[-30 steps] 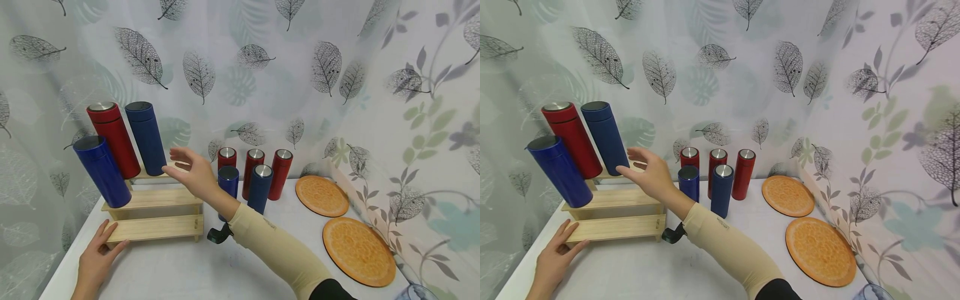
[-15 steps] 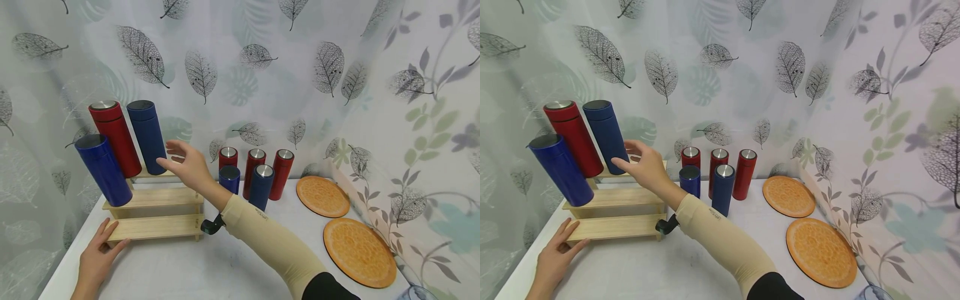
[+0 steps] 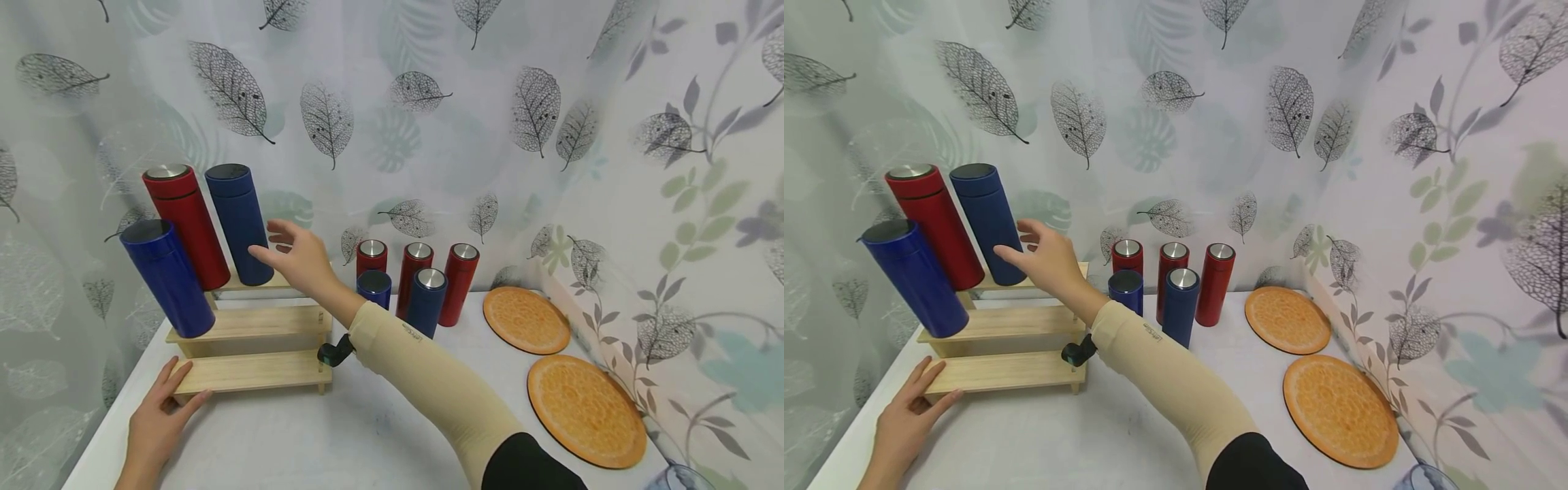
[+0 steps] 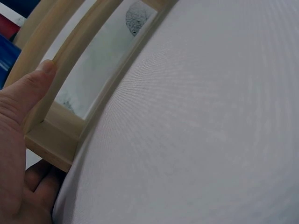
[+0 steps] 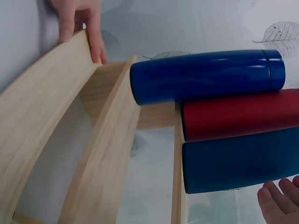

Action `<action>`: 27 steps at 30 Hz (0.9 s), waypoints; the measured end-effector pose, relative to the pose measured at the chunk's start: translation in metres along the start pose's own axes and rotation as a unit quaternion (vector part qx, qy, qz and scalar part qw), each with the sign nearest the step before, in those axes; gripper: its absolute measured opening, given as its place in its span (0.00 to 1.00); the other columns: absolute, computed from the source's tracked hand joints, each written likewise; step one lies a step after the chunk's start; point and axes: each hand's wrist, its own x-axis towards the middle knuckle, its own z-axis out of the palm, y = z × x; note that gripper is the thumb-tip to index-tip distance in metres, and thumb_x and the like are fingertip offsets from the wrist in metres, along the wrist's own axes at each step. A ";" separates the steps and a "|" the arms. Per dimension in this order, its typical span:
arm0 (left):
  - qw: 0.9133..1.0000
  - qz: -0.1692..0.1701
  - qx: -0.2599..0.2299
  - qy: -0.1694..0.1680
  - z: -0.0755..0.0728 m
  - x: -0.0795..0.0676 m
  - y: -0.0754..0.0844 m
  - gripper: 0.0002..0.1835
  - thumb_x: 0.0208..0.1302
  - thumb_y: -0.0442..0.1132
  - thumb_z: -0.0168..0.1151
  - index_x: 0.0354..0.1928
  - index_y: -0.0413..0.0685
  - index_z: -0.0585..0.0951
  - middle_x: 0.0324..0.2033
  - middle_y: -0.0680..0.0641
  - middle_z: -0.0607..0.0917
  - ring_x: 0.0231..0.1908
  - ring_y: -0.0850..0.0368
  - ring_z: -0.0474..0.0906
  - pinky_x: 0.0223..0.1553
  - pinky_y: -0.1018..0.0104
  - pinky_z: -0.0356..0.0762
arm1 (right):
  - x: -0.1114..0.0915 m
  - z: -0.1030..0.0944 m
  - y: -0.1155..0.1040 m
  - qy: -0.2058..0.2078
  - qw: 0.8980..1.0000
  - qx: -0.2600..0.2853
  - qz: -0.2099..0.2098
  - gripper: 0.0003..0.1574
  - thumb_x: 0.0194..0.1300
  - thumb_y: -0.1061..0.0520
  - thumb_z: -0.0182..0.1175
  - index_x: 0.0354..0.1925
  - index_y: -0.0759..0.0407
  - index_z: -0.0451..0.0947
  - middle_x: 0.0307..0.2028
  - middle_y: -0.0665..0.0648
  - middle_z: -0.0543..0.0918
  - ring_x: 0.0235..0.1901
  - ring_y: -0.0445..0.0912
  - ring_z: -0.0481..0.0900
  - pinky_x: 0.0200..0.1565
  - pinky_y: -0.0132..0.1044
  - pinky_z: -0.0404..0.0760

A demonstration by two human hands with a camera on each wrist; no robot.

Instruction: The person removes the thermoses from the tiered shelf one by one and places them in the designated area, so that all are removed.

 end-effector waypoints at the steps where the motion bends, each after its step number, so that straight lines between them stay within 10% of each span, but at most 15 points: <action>1: 1.000 0.000 0.000 0.000 0.000 0.000 0.000 0.43 0.72 0.52 0.76 0.82 0.45 0.68 0.85 0.43 0.55 0.77 0.28 0.61 0.54 0.98 0.51 | 0.001 0.001 0.000 0.000 1.000 -0.001 0.002 0.38 0.72 0.48 0.75 0.74 0.57 0.77 0.65 0.56 0.85 0.61 0.48 0.86 0.57 0.24 0.81; 27: 1.000 0.005 0.001 0.003 -0.002 -0.002 -0.001 0.43 0.71 0.52 0.76 0.81 0.45 0.70 0.85 0.43 0.56 0.75 0.26 0.64 0.54 0.98 0.52 | 0.030 0.024 0.010 0.011 0.998 -0.047 0.045 0.45 0.70 0.42 0.76 0.78 0.52 0.73 0.68 0.46 0.82 0.63 0.43 0.84 0.55 0.28 0.84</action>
